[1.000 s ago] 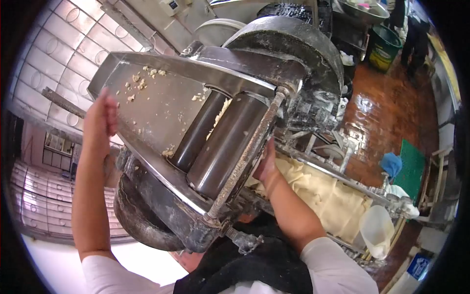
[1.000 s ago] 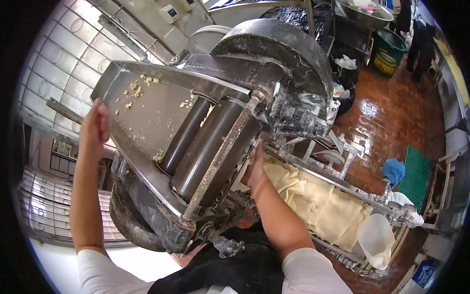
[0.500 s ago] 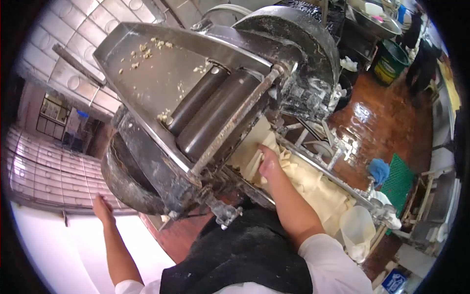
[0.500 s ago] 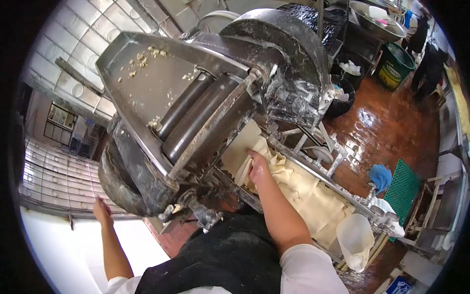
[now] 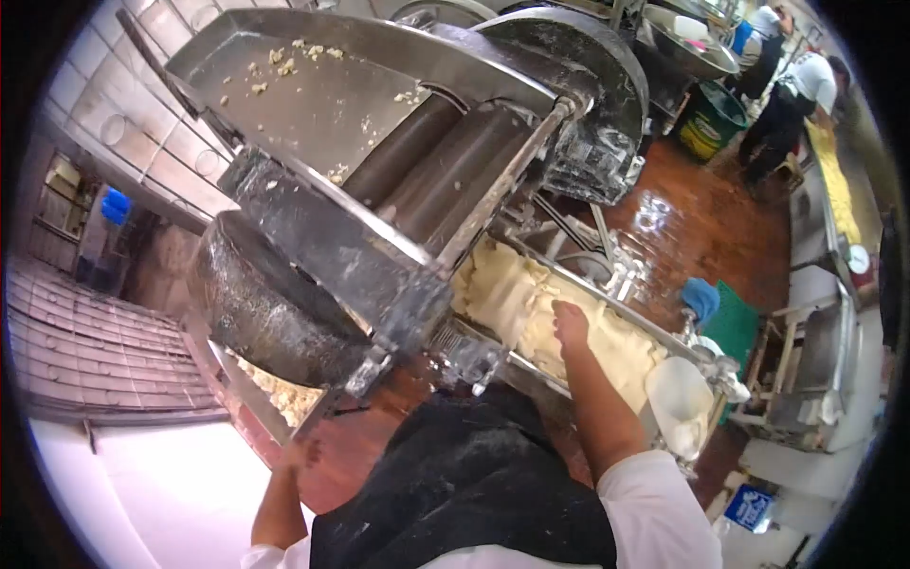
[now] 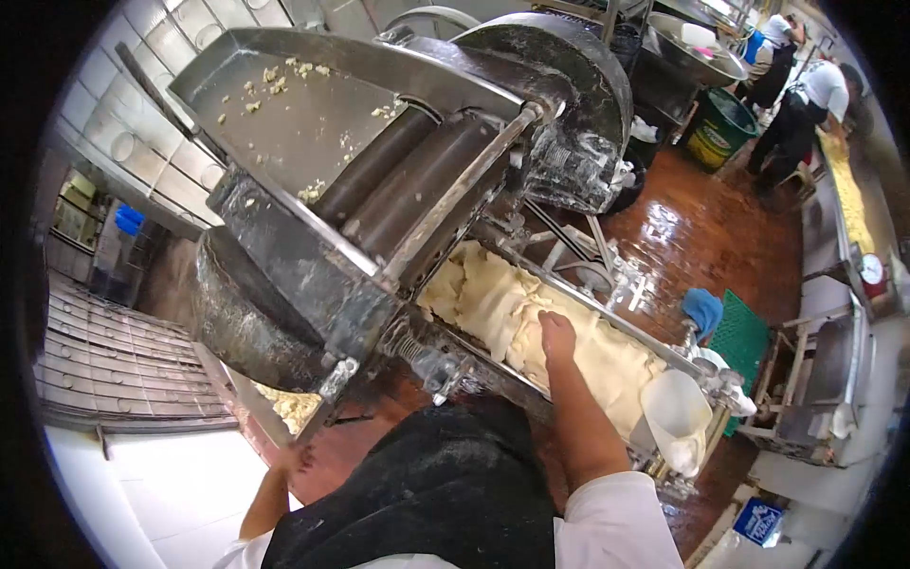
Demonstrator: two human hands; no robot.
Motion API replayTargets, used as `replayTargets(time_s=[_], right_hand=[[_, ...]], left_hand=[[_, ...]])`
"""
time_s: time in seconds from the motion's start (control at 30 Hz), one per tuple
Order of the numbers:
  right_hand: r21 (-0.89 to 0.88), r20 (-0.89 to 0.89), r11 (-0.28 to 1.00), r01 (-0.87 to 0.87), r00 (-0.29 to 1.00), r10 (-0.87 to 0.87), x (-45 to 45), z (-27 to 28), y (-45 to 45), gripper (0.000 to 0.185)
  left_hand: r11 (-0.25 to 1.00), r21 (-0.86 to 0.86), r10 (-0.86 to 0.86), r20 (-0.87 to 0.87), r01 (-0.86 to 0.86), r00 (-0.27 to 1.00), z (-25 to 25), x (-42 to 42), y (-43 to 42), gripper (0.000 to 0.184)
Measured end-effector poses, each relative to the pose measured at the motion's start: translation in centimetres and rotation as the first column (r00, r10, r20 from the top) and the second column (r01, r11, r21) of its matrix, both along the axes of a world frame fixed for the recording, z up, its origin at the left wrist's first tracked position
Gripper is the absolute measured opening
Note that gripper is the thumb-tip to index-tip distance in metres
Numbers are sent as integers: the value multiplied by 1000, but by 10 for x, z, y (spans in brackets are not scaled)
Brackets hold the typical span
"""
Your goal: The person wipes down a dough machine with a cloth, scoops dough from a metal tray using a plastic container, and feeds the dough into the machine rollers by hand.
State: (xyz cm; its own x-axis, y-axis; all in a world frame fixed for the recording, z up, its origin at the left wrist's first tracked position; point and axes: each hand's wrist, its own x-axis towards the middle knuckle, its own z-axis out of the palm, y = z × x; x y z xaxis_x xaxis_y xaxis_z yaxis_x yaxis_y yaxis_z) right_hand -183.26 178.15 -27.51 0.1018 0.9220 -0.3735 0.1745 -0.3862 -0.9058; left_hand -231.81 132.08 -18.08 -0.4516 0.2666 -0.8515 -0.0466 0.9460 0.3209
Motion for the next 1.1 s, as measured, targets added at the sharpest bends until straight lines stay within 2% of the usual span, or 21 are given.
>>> replayTargets(time_s=[0.03, 0.07, 0.1, 0.13, 0.17, 0.2, 0.3, 0.33, 0.4, 0.43, 0.47, 0.53, 0.57, 0.6, 0.63, 0.7, 0.73, 0.83, 0.97, 1.07, 1.1], right_hand=[[-8, 51, 999, 38, 998, -37, 10, 11, -9, 33], [-14, 101, 997, 74, 992, -72, 21, 29, -20, 33], [-20, 146, 994, 110, 984, -106, 29, 45, -33, 34], [-13, 128, 988, 155, 980, -152, 34, 63, -49, 35], [54, 160, 985, 164, 972, -171, 42, 73, -64, 36], [119, 188, 978, 171, 963, -191, 53, 81, -80, 38], [185, 448, 976, 114, 874, -187, 97, 111, -126, 42], [207, 541, 975, 77, 822, -180, 116, 123, -139, 43], [333, 738, 942, -40, 633, -234, 171, 136, -160, 48], [389, 786, 921, -24, 530, -319, 198, 137, -168, 52], [415, 869, 901, -129, 351, -349, 235, 133, -175, 55], [353, 833, 933, 74, 428, -349, 245, 176, -183, 63], [308, 812, 947, 87, 494, -310, 255, 184, -187, 67], [229, 899, 971, 63, 369, -236, 279, 173, -187, 71], [270, 809, 963, 6, 540, -230, 320, 141, -187, 71], [168, 732, 984, 61, 661, -165, 342, 123, -190, 60], [108, 687, 990, 86, 714, -137, 349, 116, -189, 54], [-109, 703, 985, -131, 690, 170, 338, 149, -195, 34], [96, 684, 940, -328, 708, 177, 352, 127, -187, 23], [240, 426, 916, -321, 883, 197, 335, 151, -174, 22], [186, 373, 920, -345, 891, 259, 332, 161, -170, 23]], left_hand=[[1000, 14, 16, -57, -15, 998, -17, -13, 9, 36], [992, 126, 16, -119, -1, 993, -32, -25, 14, 35], [983, 182, -8, -141, 34, 990, -4, -14, 42, 32], [975, 206, 96, -64, -81, 993, -14, -22, 51, 31], [979, 204, 3, -73, 11, 997, -31, -36, 52, 30], [985, 147, 105, -84, -92, 991, -22, -27, 69, 30], [988, 155, 14, -65, -4, 998, -44, -34, 76, 31], [980, 200, 11, -66, 3, 998, -39, -26, 81, 31], [960, 279, 13, -79, 10, 997, -23, -1, 88, 33], [949, 314, 22, -94, 9, 995, -15, 11, 88, 33], [948, 318, 8, -88, 21, 996, -9, 25, 86, 33], [960, 281, 38, -88, -11, 995, -16, 44, 61, 31], [968, 245, 73, -87, -50, 993, -35, 51, 46, 31], [964, 260, -31, -121, 62, 992, -67, 54, 17, 32], [947, 267, -142, -155, 179, 978, -104, 58, -20, 33], [973, 140, -164, -136, 183, 977, -86, 92, -41, 33], [998, 7, -63, -91, 64, 994, -54, 126, -36, 31], [986, -159, 43, -4, -43, 999, -42, 177, -53, 34], [992, -106, 70, 0, -69, 998, -31, 222, -57, 34], [999, -52, -9, 16, 10, 1000, -30, 221, -67, 35], [998, -44, -40, 15, 41, 999, -31, 217, -70, 36]])
